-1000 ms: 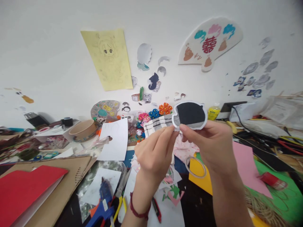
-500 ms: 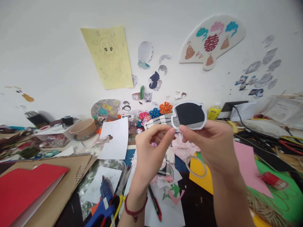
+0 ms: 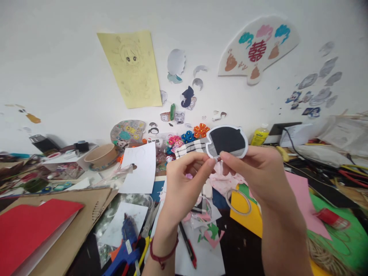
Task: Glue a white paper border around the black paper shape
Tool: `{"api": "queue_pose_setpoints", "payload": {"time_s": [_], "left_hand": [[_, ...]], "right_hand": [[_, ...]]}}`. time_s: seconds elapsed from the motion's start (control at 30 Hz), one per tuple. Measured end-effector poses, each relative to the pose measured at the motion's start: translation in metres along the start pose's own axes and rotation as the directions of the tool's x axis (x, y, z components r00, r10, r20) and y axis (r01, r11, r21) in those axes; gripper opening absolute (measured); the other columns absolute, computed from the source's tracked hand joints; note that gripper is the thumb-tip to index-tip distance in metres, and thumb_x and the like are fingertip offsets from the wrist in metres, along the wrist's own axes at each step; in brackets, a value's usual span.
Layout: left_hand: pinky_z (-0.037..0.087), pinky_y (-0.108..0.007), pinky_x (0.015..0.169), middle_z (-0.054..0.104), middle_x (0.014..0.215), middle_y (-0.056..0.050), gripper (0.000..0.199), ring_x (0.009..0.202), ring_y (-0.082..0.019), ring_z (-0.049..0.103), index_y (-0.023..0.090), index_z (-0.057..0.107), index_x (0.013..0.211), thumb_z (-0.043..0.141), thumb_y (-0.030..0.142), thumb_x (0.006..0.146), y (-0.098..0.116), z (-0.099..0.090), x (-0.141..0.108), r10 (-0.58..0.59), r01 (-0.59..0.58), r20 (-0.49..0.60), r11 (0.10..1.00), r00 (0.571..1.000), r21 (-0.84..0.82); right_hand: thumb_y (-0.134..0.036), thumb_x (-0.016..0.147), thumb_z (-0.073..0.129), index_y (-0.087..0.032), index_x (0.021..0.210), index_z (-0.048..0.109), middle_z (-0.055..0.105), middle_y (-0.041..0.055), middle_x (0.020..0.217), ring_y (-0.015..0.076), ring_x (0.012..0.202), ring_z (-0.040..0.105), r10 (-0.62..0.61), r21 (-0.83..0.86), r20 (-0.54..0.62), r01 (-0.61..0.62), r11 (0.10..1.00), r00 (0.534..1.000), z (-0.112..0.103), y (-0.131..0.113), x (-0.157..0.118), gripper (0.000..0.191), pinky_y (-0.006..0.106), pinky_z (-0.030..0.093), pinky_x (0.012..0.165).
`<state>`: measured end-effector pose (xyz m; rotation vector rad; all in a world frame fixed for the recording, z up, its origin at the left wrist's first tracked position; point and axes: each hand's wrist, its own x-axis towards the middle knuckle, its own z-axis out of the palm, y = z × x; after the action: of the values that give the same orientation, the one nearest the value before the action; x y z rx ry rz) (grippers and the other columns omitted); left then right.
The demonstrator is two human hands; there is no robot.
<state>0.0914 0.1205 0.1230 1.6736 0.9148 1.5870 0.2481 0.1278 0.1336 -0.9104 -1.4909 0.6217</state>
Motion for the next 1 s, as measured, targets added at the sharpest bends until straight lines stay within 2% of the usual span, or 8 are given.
{"api": "queue_pose_setpoints", "payload": {"time_s": [0.27,0.47,0.77,1.0], "left_hand": [[0.038,-0.018,0.047,0.058,0.060,0.003,0.018,0.052,-0.007,0.046,0.017,0.064,0.071,0.070,0.026,0.086,0.0021,0.0000,0.0005,-0.010,0.010,-0.003,1.000,1.000,0.030],[0.038,-0.019,0.046,0.059,0.061,0.002,0.018,0.054,-0.008,0.047,0.017,0.064,0.070,0.072,0.027,0.084,0.0027,-0.0009,0.0000,-0.041,0.041,0.007,0.999,0.999,0.022],[0.039,-0.020,0.047,0.060,0.061,0.000,0.020,0.055,-0.009,0.049,0.017,0.064,0.069,0.071,0.029,0.084,0.0025,0.0001,0.0001,-0.051,0.051,0.001,0.998,0.999,0.040],[0.037,-0.021,0.046,0.062,0.061,0.000,0.021,0.052,-0.009,0.049,0.017,0.066,0.069,0.069,0.029,0.086,0.0037,-0.0047,-0.0004,-0.051,0.044,0.072,0.995,0.996,0.087]], "right_hand": [[-0.024,0.081,0.072,-0.018,0.054,0.062,0.057,-0.0033,0.050,0.0081,0.048,0.049,0.012,-0.009,0.026,-0.012,1.000,1.000,-0.0029,-0.0015,-0.0011,0.030,0.021,0.038,0.045],[-0.021,0.080,0.073,-0.019,0.058,0.067,0.061,-0.0030,0.053,0.0090,0.050,0.055,0.008,0.022,0.049,-0.009,1.000,0.999,-0.0038,-0.0041,-0.0015,0.023,0.021,0.044,0.047],[-0.022,0.080,0.074,-0.019,0.058,0.067,0.061,-0.0029,0.052,0.0098,0.050,0.056,-0.034,0.006,0.056,0.033,0.999,0.998,-0.0054,-0.0007,-0.0010,0.023,0.021,0.044,0.046],[-0.016,0.078,0.074,-0.020,0.061,0.069,0.065,-0.0039,0.058,0.0097,0.055,0.060,-0.056,0.023,0.120,0.053,0.998,0.991,-0.0090,-0.0001,-0.0003,0.018,0.019,0.047,0.050]]}}
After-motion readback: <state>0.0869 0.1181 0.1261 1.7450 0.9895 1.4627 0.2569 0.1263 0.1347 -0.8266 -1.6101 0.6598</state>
